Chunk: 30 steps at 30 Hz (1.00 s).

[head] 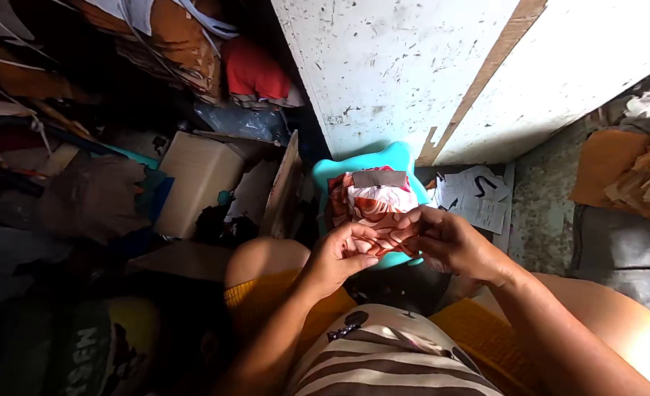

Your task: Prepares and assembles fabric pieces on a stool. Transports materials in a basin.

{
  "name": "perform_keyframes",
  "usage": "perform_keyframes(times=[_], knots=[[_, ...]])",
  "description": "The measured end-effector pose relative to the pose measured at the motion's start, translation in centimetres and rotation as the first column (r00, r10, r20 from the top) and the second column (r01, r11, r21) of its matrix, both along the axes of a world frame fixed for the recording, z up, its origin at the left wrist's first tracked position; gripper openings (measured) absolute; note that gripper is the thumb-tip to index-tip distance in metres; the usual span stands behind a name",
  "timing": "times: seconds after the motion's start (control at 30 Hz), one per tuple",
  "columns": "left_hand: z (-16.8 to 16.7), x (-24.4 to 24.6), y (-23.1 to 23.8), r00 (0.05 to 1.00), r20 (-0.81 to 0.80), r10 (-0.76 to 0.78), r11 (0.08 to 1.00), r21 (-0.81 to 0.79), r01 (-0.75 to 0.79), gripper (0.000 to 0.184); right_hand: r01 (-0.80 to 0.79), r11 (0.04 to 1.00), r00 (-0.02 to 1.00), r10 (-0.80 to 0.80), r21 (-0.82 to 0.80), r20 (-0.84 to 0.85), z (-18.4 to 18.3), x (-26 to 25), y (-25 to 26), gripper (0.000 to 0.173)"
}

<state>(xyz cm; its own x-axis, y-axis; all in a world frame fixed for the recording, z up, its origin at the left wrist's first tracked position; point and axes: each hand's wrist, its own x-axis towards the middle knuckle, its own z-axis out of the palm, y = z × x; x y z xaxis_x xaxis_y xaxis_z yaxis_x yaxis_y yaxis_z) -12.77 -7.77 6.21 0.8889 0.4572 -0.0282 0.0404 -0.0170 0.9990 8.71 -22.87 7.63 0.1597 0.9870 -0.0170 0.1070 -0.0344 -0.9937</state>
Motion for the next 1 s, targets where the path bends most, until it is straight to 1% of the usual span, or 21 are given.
perform_keyframes(times=[0.07, 0.17, 0.27, 0.3, 0.37, 0.43, 0.47, 0.53, 0.63, 0.7, 0.77, 0.87, 1.0], knots=[[0.1, 0.1, 0.5, 0.997, -0.058, 0.057, 0.994, 0.094, -0.052, 0.036, 0.061, 0.998, 0.991, -0.059, -0.011, 0.121, -0.2, 0.1, 0.3, 0.024], [0.3, 0.3, 1.6, 0.984, -0.12, 0.133, 0.951, 0.294, -0.093, 0.027, 0.135, 0.991, 0.932, -0.128, 0.003, 0.339, -0.8, 0.0, 0.9, 0.02], [0.7, 0.7, 2.5, 0.973, -0.149, 0.175, 0.895, 0.437, -0.094, 0.015, 0.205, 0.978, 0.886, -0.202, 0.039, 0.417, -0.9, -0.3, 1.4, 0.013], [0.8, 0.9, 2.8, 0.974, -0.139, 0.177, 0.886, 0.453, -0.096, 0.012, 0.223, 0.973, 0.883, -0.225, 0.056, 0.412, -1.0, -0.2, 1.6, 0.012], [1.0, 1.3, 3.7, 0.985, -0.093, 0.147, 0.897, 0.433, -0.093, 0.009, 0.228, 0.972, 0.905, -0.233, 0.056, 0.355, -1.0, 0.4, 1.8, 0.011], [1.2, 1.9, 4.5, 0.992, -0.06, 0.114, 0.913, 0.4, -0.081, 0.011, 0.208, 0.978, 0.953, -0.199, -0.012, 0.229, -0.5, 1.1, 2.0, 0.009], [1.4, 2.2, 4.8, 0.992, -0.055, 0.111, 0.92, 0.384, -0.081, 0.011, 0.192, 0.98, 0.971, -0.183, -0.046, 0.154, -0.2, 1.5, 2.2, 0.005], [1.8, 2.9, 5.5, 0.994, -0.076, 0.077, 0.932, 0.36, -0.045, 0.009, 0.161, 0.983, 0.986, -0.157, -0.093, 0.046, -0.2, 2.3, 2.6, 0.001], [2.0, 4.2, 7.1, 0.984, -0.171, 0.046, 0.928, 0.372, 0.021, 0.008, 0.199, 0.97, 0.978, -0.207, -0.137, -0.042, -0.7, 3.3, 3.7, 0.004], [1.6, 5.4, 8.3, 0.973, -0.219, 0.07, 0.912, 0.409, 0.026, 0.009, 0.258, 0.951, 0.965, -0.263, -0.171, -0.003, -1.2, 3.7, 4.8, 0.001], [0.8, 6.6, 9.1, 0.962, -0.233, 0.141, 0.875, 0.485, -0.011, 0.012, 0.325, 0.923, 0.945, -0.309, -0.206, 0.109, -1.9, 4.1, 6.0, 0.007], [-0.4, 8.2, 9.7, 0.939, -0.239, 0.247, 0.8, 0.598, -0.058, 0.017, 0.387, 0.885, 0.92, -0.353, -0.257, 0.17, -2.4, 4.6, 7.4, 0.01], [-1.1, 9.5, 9.7, 0.909, -0.283, 0.306, 0.736, 0.676, -0.037, 0.017, 0.435, 0.867, 0.889, -0.373, -0.241, 0.266, -3.1, 5.4, 8.7, 0.012]])
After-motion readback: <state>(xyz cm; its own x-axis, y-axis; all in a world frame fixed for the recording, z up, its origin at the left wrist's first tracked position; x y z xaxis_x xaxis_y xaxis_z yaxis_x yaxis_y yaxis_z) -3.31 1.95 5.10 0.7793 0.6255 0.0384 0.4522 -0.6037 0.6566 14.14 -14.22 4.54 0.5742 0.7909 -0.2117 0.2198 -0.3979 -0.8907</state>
